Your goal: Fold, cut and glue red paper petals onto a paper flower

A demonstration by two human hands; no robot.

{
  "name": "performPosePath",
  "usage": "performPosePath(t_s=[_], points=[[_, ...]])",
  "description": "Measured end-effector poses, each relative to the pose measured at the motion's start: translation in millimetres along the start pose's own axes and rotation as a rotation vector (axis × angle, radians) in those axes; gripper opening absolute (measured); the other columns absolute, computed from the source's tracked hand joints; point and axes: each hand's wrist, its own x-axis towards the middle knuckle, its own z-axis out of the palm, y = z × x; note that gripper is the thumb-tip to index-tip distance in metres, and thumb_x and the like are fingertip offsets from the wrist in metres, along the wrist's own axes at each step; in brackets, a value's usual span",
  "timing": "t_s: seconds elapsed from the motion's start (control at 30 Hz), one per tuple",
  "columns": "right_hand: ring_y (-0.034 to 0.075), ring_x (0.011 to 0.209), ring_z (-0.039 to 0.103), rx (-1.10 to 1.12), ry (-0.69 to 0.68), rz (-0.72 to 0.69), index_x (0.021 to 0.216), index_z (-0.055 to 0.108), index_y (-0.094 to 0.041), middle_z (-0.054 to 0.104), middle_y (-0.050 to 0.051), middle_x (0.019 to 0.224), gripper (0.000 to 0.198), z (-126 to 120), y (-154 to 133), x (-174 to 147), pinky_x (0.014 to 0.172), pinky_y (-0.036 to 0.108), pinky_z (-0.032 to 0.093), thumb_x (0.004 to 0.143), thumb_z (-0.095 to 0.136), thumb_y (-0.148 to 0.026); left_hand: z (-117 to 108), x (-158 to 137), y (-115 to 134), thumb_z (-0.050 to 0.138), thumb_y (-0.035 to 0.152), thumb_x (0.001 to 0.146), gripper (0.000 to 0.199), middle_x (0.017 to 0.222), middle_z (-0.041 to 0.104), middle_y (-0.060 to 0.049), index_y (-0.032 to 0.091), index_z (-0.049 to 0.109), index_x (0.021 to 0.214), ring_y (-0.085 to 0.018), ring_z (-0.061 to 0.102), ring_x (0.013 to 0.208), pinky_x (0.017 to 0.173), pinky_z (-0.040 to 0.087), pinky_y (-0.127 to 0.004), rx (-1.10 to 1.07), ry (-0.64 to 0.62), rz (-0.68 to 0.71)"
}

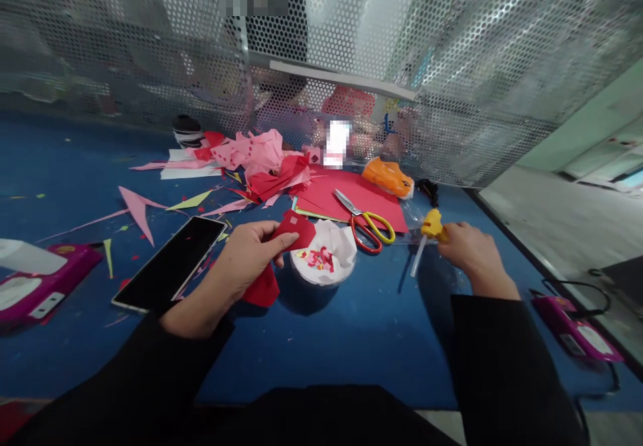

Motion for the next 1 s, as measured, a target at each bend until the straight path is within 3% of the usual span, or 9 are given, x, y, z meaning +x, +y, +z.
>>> performPosePath(t_s=[0.2, 0.37, 0.43, 0.53, 0.6, 0.67, 0.77, 1.0], points=[[0.031, 0.082, 0.064, -0.031, 0.019, -0.021, 0.093, 0.069, -0.014, 0.069, 0.019, 0.091, 0.021, 4, -4, 2, 0.065, 0.038, 0.04, 0.079, 0.054, -0.014, 1, -1, 0, 0.078, 0.048, 0.071, 0.03, 0.05, 0.059, 0.001, 0.02, 0.073, 0.081, -0.012, 0.048, 0.043, 0.041, 0.033, -0.023, -0.043, -0.01, -0.011], [0.03, 0.084, 0.062, 0.062, 0.141, 0.03, 0.1, 0.067, -0.012, 0.068, 0.02, 0.095, 0.023, -18, -8, -2, 0.065, 0.037, 0.039, 0.082, 0.058, -0.022, 2, -3, 1, 0.076, 0.038, 0.072, 0.022, 0.052, 0.06, 0.002, 0.018, 0.071, 0.078, -0.01, 0.046, 0.043, 0.041, 0.03, -0.021, -0.071, -0.04, -0.011], [0.028, 0.082, 0.062, 0.201, 0.265, 0.088, 0.106, 0.065, -0.011, 0.067, 0.02, 0.1, 0.03, -33, -19, -8, 0.064, 0.037, 0.04, 0.083, 0.06, -0.03, 3, -3, 3, 0.074, 0.036, 0.073, 0.019, 0.052, 0.06, 0.002, 0.017, 0.07, 0.075, -0.009, 0.044, 0.041, 0.04, 0.028, -0.021, -0.062, -0.038, -0.016], [0.023, 0.073, 0.061, 0.688, 0.413, 0.095, 0.096, 0.066, -0.016, 0.069, 0.011, 0.087, 0.027, -53, -50, -28, 0.061, 0.035, 0.042, 0.088, 0.057, -0.04, 4, -4, 5, 0.073, 0.035, 0.074, 0.019, 0.052, 0.061, 0.002, 0.017, 0.069, 0.076, -0.009, 0.045, 0.041, 0.04, 0.028, -0.021, -0.058, -0.04, -0.017], [0.022, 0.069, 0.064, 1.101, 0.324, 0.005, 0.096, 0.067, -0.018, 0.07, 0.008, 0.082, 0.032, -64, -77, -48, 0.058, 0.033, 0.045, 0.089, 0.06, -0.048, 5, -5, 6, 0.073, 0.035, 0.074, 0.019, 0.052, 0.062, 0.002, 0.017, 0.07, 0.077, -0.009, 0.047, 0.042, 0.041, 0.029, -0.021, -0.06, -0.044, -0.012], [0.021, 0.073, 0.068, 1.303, 0.21, -0.192, 0.102, 0.069, -0.02, 0.073, 0.006, 0.087, 0.029, -73, -102, -71, 0.056, 0.031, 0.048, 0.092, 0.059, -0.045, 6, -5, 6, 0.073, 0.034, 0.073, 0.018, 0.052, 0.063, 0.002, 0.016, 0.07, 0.078, -0.01, 0.05, 0.045, 0.044, 0.032, -0.02, -0.071, -0.048, 0.002], [0.019, 0.082, 0.07, 1.295, 0.097, -0.477, 0.103, 0.068, -0.023, 0.073, 0.004, 0.093, 0.016, -81, -126, -97, 0.066, 0.03, 0.054, 0.093, 0.061, -0.033, 8, -5, 5, 0.073, 0.031, 0.072, 0.017, 0.052, 0.064, 0.002, 0.016, 0.07, 0.079, -0.01, 0.052, 0.048, 0.047, 0.035, -0.021, -0.075, -0.047, 0.024], [0.013, 0.073, 0.067, 1.145, 0.173, -0.652, 0.097, 0.061, -0.022, 0.068, 0.001, 0.088, 0.007, -79, -141, -106, 0.064, 0.024, 0.053, 0.093, 0.06, -0.028, 10, -7, 3, 0.074, 0.03, 0.071, 0.019, 0.057, 0.066, 0.002, 0.015, 0.072, 0.081, -0.01, 0.055, 0.05, 0.052, 0.04, -0.022, -0.092, -0.049, 0.068]])
